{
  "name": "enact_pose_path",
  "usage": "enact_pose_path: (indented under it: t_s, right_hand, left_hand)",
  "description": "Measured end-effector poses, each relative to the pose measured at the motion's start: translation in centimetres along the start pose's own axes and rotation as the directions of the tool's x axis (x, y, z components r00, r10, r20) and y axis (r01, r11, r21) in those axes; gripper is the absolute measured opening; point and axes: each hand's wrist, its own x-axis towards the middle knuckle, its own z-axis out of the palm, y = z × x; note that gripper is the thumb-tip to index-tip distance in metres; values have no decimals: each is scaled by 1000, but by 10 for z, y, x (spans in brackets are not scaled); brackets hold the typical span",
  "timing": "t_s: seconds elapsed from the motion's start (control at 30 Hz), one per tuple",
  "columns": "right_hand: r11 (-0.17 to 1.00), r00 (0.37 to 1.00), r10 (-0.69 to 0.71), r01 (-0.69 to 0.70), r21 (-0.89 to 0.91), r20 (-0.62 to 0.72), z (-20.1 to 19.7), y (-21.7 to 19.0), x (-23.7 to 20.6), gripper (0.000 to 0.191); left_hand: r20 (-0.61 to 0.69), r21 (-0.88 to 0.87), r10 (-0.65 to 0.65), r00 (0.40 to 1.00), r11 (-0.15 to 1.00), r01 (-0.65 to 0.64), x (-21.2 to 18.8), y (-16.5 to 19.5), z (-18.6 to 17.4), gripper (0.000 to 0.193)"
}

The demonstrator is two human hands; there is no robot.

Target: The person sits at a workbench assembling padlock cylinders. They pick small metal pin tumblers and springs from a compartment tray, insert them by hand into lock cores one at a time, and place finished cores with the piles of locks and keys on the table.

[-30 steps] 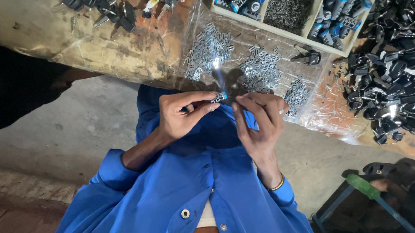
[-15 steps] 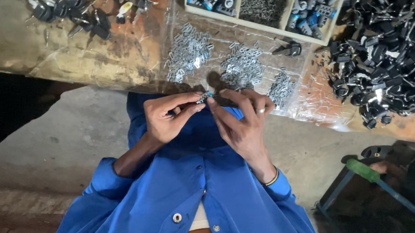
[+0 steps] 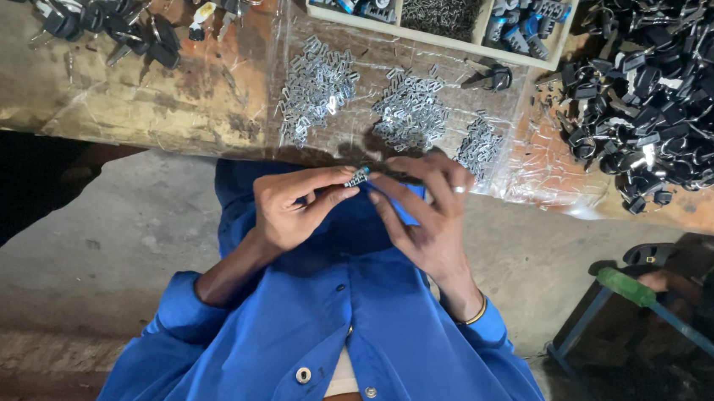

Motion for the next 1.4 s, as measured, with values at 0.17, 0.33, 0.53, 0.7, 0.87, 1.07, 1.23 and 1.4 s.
enact_pose_path:
  t_s: [0.17, 0.33, 0.53, 0.7, 0.87, 1.07, 1.23, 1.4]
  right_hand:
    - [967, 994, 102, -110, -231, -44, -3, -3, -1, 50]
    - [976, 998, 54, -60, -209, -33, -1, 0, 0, 45]
    - [985, 990, 106, -117, -128, -88, 2, 5, -6, 48]
    - [959, 994, -55, 27, -284, -90, 2, 8, -9, 32]
    - [997, 994, -62, 59, -40, -91, 6, 14, -10, 24]
    - [998, 989, 10, 0, 65, -151, 14, 5, -6, 22]
    - [985, 974, 81, -46, 168, -210, 22, -10, 0, 16]
    - [956, 961, 128, -53, 289, -246, 33, -11, 4, 18]
  left_hand:
    - [-17, -30, -45, 999, 999, 44, -2, -2, 2, 23]
    - [-31, -46, -74, 997, 996, 73, -2, -4, -1, 23]
    - [-47, -46, -75, 996, 996, 73, -1, -6, -1, 23]
    - [-51, -60, -92, 994, 994, 89, -1, -5, 1, 23]
    - [-53, -66, -64, 997, 996, 61, 0, -4, 2, 24]
    - [-48, -42, -56, 997, 998, 54, 2, -3, 2, 25]
    - [-39, -50, -37, 999, 998, 35, 1, -3, 1, 24]
    - [-46, -23, -13, 999, 1000, 12, 1, -4, 1, 25]
